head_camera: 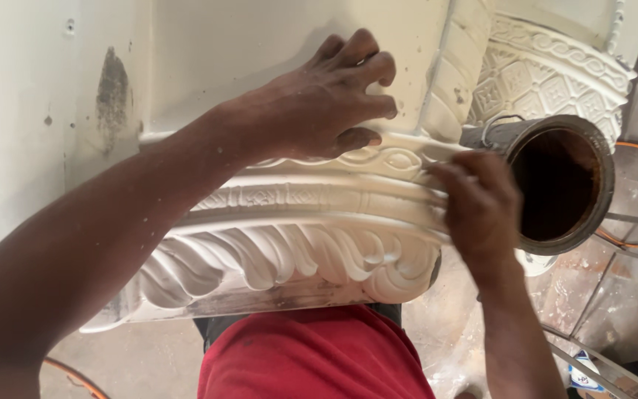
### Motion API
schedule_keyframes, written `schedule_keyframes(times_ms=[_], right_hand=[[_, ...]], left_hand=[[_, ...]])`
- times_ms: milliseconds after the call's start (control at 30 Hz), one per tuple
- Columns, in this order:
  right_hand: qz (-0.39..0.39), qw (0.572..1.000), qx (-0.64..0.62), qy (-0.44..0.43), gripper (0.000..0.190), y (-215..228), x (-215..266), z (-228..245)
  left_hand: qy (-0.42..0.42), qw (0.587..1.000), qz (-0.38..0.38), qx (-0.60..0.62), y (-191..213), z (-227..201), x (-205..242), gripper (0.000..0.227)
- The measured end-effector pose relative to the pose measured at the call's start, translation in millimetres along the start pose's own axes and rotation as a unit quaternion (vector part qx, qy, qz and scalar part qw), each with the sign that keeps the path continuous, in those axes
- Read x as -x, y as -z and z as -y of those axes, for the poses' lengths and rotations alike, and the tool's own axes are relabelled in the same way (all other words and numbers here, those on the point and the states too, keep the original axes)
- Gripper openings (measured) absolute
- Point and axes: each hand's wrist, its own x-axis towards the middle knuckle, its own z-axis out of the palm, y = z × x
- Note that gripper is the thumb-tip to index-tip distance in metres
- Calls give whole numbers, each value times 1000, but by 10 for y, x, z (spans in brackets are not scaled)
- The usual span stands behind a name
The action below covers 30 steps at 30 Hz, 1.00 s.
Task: The person sands the carved details of a large white headboard using a piece of sandpaper, dipping the sandpaper into a can of liquid at intervals.
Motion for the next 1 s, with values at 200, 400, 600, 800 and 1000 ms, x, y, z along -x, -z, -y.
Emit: schedule_keyframes(times_ms=[200, 400, 600, 800, 1000], right_hand=[[-84, 987, 7, -139, 8, 14, 125, -23], [-37, 997, 37, -62, 15, 19, 188, 17], [-32, 996, -35, -76, 21, -115, 69, -29], [-8, 997, 68, -41, 19, 143, 216, -96], [-61, 992, 56, -90, 16, -7, 183, -2]], left_hand=[[-6, 1000, -7, -3, -13, -4, 13, 36], [8, 1000, -7, -5, -13, -27, 15, 36], [7, 999, -15, -28, -66, -4, -5, 37], [0, 999, -25, -30, -57, -26, 29, 33], [5, 999, -22, -43, -76, -47, -1, 34]])
